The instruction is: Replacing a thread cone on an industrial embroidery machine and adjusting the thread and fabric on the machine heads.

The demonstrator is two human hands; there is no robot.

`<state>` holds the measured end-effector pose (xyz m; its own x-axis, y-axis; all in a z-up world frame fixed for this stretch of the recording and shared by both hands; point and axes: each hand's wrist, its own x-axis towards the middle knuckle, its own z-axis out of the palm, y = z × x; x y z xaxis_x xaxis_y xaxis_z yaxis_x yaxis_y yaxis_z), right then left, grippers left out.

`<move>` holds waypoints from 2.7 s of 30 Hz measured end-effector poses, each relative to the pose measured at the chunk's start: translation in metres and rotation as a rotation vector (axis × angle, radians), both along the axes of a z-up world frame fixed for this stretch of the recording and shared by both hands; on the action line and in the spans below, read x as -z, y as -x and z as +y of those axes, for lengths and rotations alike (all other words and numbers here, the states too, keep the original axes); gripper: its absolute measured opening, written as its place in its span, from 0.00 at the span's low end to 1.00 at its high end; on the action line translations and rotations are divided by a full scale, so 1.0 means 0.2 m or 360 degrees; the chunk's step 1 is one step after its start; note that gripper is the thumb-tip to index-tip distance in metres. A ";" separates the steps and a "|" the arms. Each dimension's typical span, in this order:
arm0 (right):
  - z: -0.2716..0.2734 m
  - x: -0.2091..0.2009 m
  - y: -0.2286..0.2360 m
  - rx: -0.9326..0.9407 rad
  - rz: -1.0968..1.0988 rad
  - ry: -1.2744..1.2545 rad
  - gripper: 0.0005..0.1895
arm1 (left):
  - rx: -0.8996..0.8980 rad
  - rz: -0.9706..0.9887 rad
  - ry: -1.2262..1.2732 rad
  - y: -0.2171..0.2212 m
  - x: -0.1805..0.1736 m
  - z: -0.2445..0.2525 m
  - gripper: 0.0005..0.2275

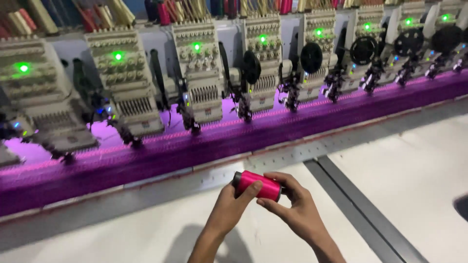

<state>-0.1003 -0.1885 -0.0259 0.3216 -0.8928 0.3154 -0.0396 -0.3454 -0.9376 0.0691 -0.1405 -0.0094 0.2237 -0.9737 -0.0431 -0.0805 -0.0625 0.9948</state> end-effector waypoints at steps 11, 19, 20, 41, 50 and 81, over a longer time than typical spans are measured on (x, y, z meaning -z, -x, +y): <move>-0.94 -0.19 -0.56 0.0048 -0.0088 0.0130 0.31 | 0.0049 0.0207 0.0131 -0.54 -0.18 -0.99 0.18; -1.72 -0.47 -0.88 0.0103 -0.0294 0.0373 0.35 | -0.0075 -0.0170 0.0466 -0.81 -0.51 -1.67 0.25; -1.82 -0.52 -0.92 0.0062 -0.0305 0.0352 0.37 | -0.0089 -0.0229 0.0466 -0.86 -0.54 -1.78 0.26; -3.48 -1.24 -1.70 -0.0242 0.0037 0.0453 0.21 | -0.0789 -0.0842 0.0629 -1.38 -1.21 -3.47 0.22; -4.27 -1.10 -2.10 0.0392 0.1058 0.0758 0.32 | -0.1138 -0.1164 0.0801 -1.57 -1.15 -3.90 0.23; -3.82 -1.32 -1.75 0.0369 0.0055 0.1377 0.15 | -0.1258 -0.0816 0.0536 -1.56 -1.18 -4.17 0.22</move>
<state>0.2503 -0.9533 0.2390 0.1845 -0.3909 0.9018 -0.2197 -0.9107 -0.3498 0.3802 -0.9736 0.2261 0.7266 -0.4809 0.4906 -0.5617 -0.0047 0.8273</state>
